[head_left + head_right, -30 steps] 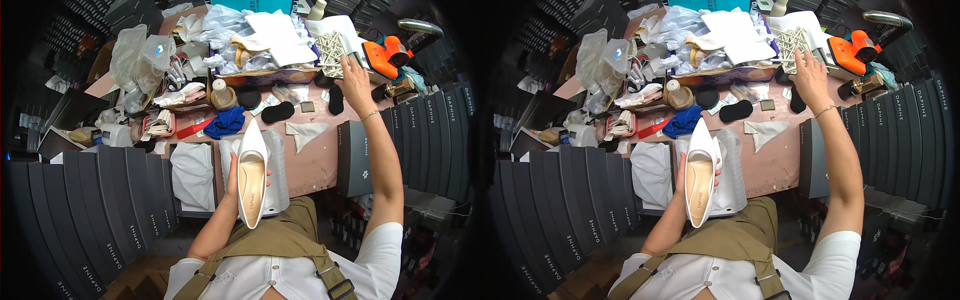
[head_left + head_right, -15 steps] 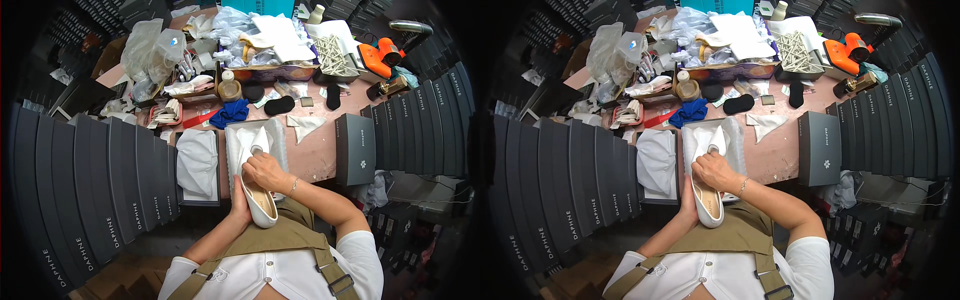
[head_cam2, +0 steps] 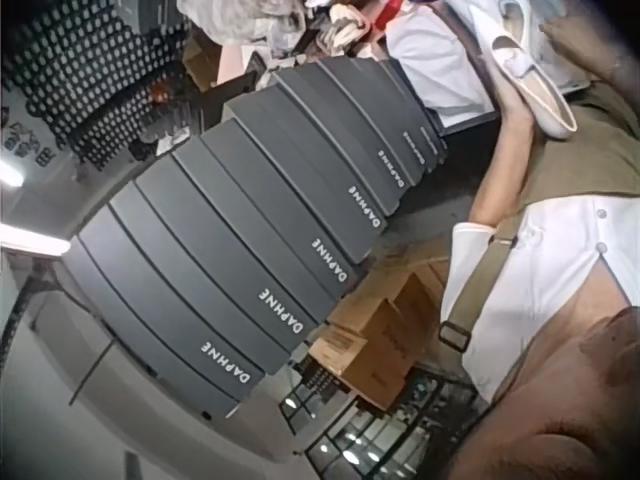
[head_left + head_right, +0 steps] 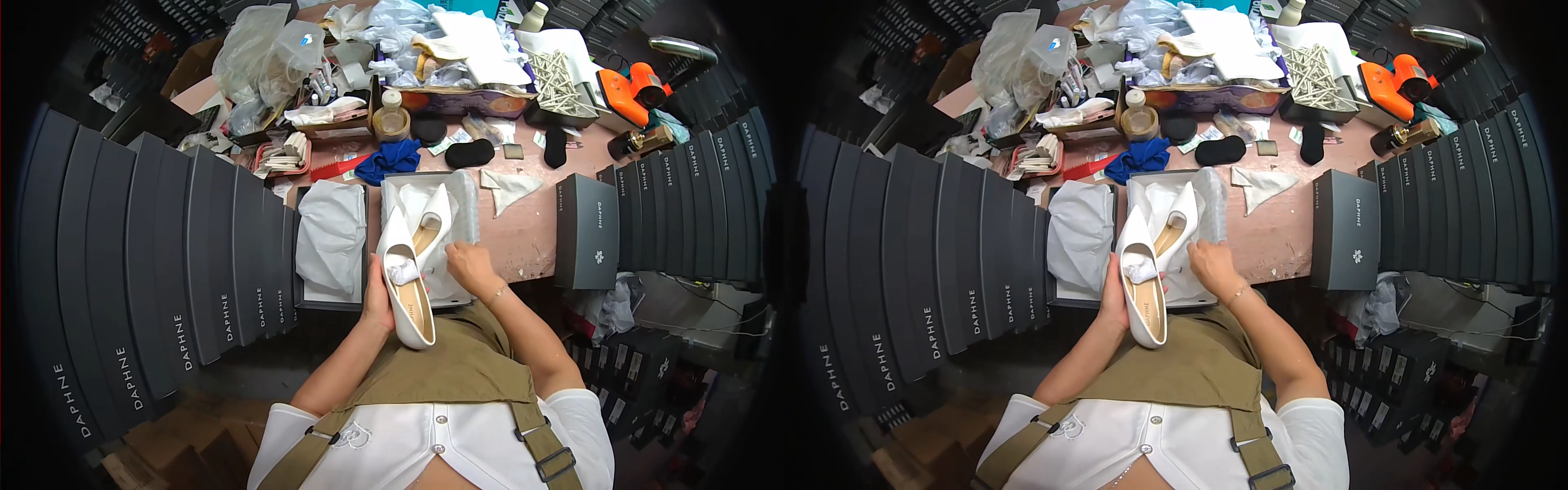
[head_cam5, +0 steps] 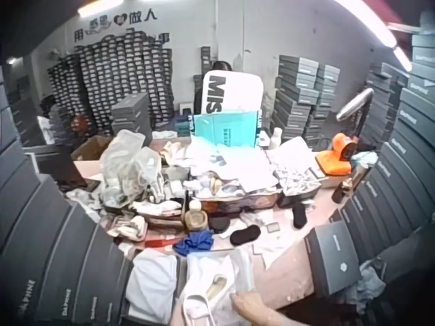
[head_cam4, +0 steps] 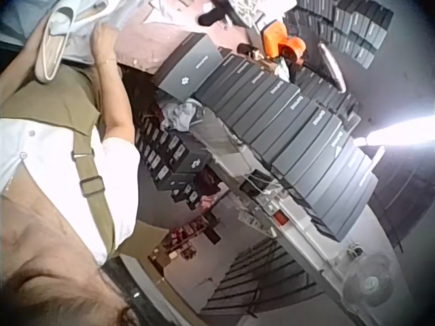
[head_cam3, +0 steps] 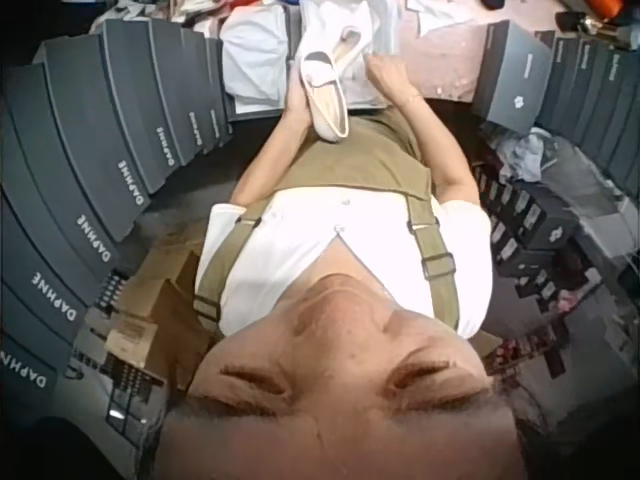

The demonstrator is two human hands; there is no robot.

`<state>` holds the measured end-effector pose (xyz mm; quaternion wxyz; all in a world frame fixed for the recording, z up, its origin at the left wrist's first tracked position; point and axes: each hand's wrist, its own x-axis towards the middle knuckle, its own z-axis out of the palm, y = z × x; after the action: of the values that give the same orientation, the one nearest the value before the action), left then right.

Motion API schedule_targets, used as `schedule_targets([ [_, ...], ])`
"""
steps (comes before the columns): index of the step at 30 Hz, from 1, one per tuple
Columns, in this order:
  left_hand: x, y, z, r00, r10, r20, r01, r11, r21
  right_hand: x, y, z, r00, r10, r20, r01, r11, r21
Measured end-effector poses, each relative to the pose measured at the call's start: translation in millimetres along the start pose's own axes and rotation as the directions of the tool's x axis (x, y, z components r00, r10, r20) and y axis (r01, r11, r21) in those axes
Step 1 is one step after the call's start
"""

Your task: Inspecting a pair of white high-heeled shoes and packing them into a shoe box with tissue paper.

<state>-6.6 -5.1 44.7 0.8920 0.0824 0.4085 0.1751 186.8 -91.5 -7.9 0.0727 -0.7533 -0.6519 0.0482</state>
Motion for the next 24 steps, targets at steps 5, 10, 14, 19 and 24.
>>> schedule_targets([
  [5, 8, -2, -4, 0.997, 0.070, 0.027, -0.070, 0.997, 0.010, 19, -43, -92, 0.992, -0.105, -0.073, 0.126, 0.903, 0.410],
  [10, 5, -5, 16, 0.997, 0.057, 0.061, -0.052, 0.996, -0.069, 28, -53, -82, 0.983, -0.177, -0.048, 0.181, 0.895, 0.407],
  [14, 5, 7, -2, 0.997, -0.025, 0.075, 0.024, 1.000, 0.008, 7, -41, -93, 0.990, 0.021, -0.143, 0.017, 0.966, 0.256],
  [19, -3, -10, 16, 0.997, -0.010, 0.078, 0.008, 1.000, 0.026, 26, -63, -79, 0.961, -0.273, -0.044, 0.275, 0.960, 0.045],
  [24, -15, -11, 19, 0.994, 0.036, 0.098, -0.035, 0.999, -0.015, 27, -55, -60, 0.905, -0.400, -0.144, 0.412, 0.909, 0.068],
])
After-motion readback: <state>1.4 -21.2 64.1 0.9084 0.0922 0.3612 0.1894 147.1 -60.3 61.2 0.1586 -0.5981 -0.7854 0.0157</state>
